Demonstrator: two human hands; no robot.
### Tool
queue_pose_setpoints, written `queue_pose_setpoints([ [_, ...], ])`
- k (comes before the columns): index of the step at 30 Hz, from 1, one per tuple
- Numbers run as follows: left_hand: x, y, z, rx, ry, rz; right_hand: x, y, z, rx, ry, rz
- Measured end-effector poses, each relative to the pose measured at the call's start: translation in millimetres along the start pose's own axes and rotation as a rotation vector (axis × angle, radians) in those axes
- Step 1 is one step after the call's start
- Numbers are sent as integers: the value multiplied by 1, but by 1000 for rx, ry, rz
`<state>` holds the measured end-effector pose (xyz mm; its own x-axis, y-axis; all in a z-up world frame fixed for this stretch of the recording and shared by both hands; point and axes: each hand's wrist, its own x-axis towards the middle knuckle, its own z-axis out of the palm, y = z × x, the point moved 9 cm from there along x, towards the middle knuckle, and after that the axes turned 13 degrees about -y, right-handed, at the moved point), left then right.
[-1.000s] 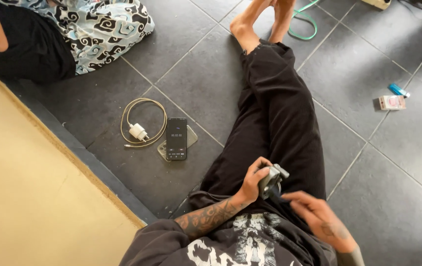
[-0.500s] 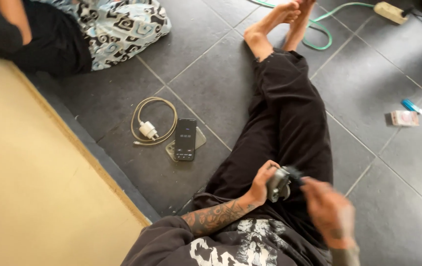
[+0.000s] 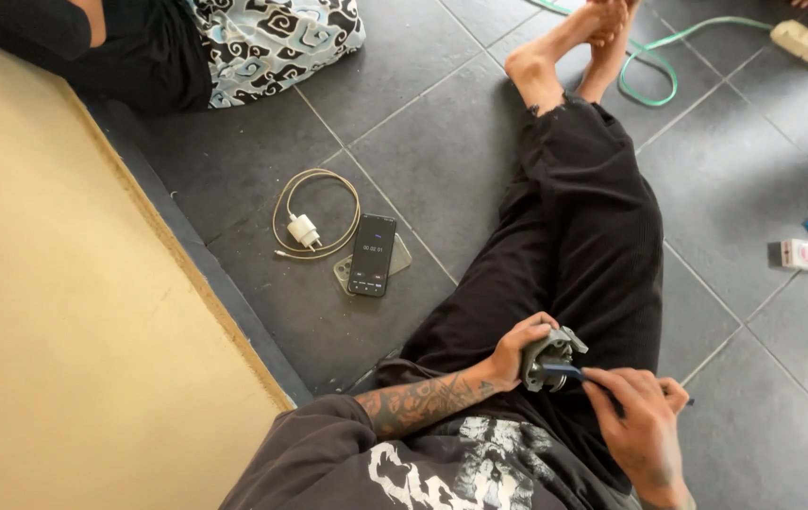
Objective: The person sits on the floor and cleans a small mechanical part, likely a stator, using a blue toothbrush. They scrub the internal components and surfaces of the part while holding it in their left hand. A smartphone and charging cable are visible on the floor nearby.
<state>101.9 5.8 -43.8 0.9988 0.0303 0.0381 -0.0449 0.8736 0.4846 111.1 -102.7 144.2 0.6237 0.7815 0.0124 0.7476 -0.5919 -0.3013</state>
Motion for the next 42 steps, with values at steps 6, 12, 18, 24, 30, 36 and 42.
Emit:
queue_pose_setpoints([
  [6,5,1,-11,-170,71,6,-7,70,11,-148,83,198],
  [12,2,-4,-7,-92,63,-26,5,55,25,38,-30,183],
  [18,6,-9,-14,-233,66,13,2,9,34,44,-128,-30],
  [24,3,-7,-14,-205,107,-15,11,-1,1,111,-5,-37],
  [30,5,-12,-14,-275,126,-53,-4,47,1,-127,169,161],
  [36,0,3,-3,-186,96,-40,8,34,8,-80,4,50],
  [42,5,-7,-7,-202,43,-37,4,-9,-4,-22,-48,-115],
])
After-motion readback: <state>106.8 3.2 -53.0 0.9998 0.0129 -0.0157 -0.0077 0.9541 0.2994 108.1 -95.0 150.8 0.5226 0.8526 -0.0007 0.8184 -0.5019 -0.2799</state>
